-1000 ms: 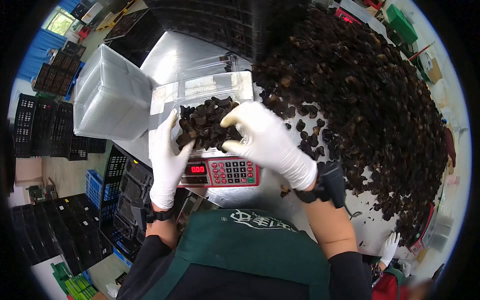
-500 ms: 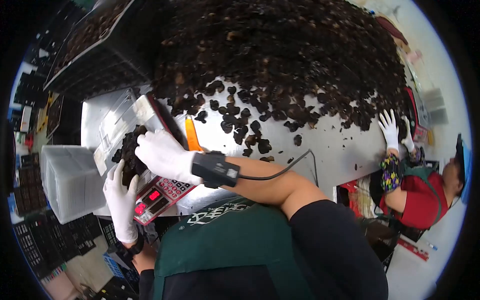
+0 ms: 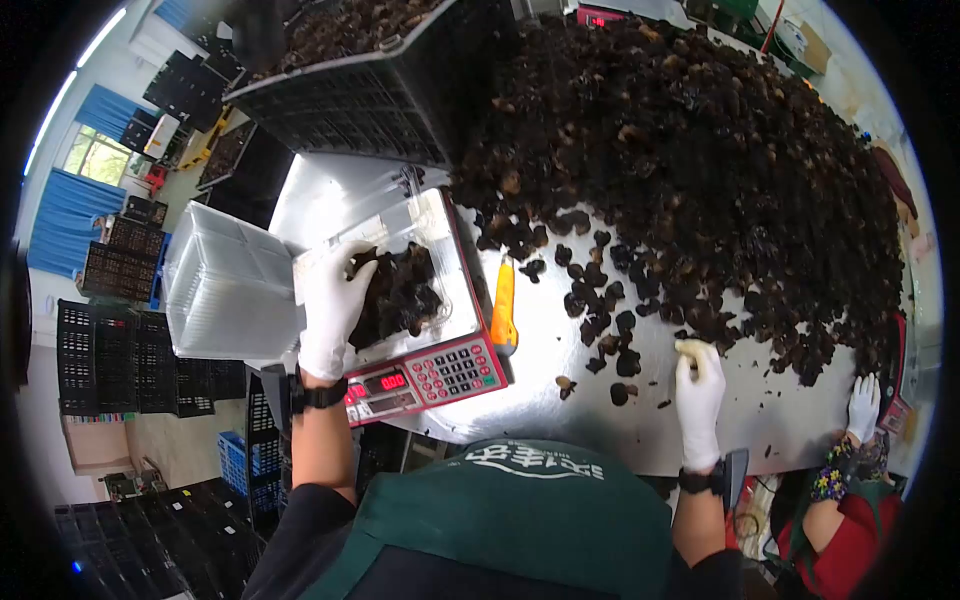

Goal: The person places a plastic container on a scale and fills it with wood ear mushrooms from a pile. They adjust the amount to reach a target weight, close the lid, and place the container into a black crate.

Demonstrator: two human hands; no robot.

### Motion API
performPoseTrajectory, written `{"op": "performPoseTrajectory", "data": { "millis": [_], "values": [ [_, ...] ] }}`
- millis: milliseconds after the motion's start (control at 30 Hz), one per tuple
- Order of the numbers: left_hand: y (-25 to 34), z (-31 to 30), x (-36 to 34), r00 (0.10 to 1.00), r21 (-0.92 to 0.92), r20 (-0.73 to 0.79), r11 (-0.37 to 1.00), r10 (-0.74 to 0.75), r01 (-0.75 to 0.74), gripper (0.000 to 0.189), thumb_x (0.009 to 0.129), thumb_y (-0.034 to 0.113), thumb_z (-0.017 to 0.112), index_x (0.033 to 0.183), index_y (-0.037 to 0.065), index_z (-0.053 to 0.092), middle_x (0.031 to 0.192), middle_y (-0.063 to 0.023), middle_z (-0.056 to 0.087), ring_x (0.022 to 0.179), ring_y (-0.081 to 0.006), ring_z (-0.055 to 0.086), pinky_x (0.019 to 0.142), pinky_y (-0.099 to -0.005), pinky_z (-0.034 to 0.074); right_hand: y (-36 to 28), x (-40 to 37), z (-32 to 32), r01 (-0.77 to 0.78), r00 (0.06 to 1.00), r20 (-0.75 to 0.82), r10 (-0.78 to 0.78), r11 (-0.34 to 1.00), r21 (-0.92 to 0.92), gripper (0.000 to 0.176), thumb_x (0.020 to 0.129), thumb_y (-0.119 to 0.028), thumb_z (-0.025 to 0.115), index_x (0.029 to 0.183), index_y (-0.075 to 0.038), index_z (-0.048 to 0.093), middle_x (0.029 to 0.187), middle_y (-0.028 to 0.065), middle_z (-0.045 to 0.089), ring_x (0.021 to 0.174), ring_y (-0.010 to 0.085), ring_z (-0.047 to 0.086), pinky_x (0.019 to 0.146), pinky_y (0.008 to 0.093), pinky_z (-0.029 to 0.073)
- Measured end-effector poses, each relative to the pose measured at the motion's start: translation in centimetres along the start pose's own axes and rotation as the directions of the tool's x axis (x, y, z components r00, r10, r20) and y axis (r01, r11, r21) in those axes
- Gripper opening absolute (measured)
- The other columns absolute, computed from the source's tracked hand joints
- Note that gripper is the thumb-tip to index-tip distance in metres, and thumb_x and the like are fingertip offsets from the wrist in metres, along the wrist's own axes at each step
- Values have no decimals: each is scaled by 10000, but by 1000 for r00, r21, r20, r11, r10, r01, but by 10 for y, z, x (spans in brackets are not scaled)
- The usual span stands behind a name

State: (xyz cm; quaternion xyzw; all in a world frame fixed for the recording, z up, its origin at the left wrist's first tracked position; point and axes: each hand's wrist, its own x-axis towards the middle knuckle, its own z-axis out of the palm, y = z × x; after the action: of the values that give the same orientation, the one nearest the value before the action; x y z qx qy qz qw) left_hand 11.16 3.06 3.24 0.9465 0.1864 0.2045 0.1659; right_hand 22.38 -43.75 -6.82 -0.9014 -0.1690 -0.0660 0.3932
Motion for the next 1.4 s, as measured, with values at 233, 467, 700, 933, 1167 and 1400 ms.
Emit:
{"op": "performPoseTrajectory", "data": {
  "millis": [233,467,700,933,1167,1400],
  "values": [
    [19,-44,-15,976,-970,189,131,-111,203,180,958,41,591,1134,19,622,1108,-77,665,970,-139,608,866,-270,474,-57,2,23,24,999,39,-28,993,115,159,871,41,580,969,-19,690,1009,92,677,893,195,651,741,277,511],
    [89,-52,-49,974,-900,183,376,-136,222,215,897,-74,509,1086,1,580,997,-99,653,910,-160,623,798,-289,506,-139,-6,41,15,932,298,-209,841,541,381,743,98,560,1094,-4,667,1092,140,654,899,221,660,746,278,539],
    [158,43,-121,752,-349,342,820,563,-454,384,778,77,778,1137,54,646,928,-95,655,872,-271,638,818,-371,498,-114,-59,59,-813,566,782,-262,-18,582,498,1070,-465,359,1306,-65,540,1063,74,648,908,132,649,710,265,547],
    [156,47,-130,674,-470,401,771,620,-430,624,905,251,685,1427,26,429,1332,-202,547,1196,-374,539,992,-435,435,-36,-93,-28,-611,779,594,199,454,648,239,956,-178,590,1095,-10,689,1042,51,660,853,116,628,763,253,503],
    [114,49,-150,764,-513,490,847,420,-137,470,888,67,662,1340,23,538,1115,-170,629,1022,-312,629,909,-397,494,45,-70,-87,-270,963,-28,269,963,-27,388,834,-149,657,1220,-104,662,1275,146,609,1182,295,568,1020,404,455],
    [98,52,-158,803,-517,410,836,432,-185,482,848,-7,657,1319,25,557,1072,-159,644,976,-304,644,877,-382,502,90,24,5,-183,953,-273,134,969,-163,347,798,-40,641,1129,-137,672,1237,92,590,1167,326,537,977,411,476]
  ]
}}
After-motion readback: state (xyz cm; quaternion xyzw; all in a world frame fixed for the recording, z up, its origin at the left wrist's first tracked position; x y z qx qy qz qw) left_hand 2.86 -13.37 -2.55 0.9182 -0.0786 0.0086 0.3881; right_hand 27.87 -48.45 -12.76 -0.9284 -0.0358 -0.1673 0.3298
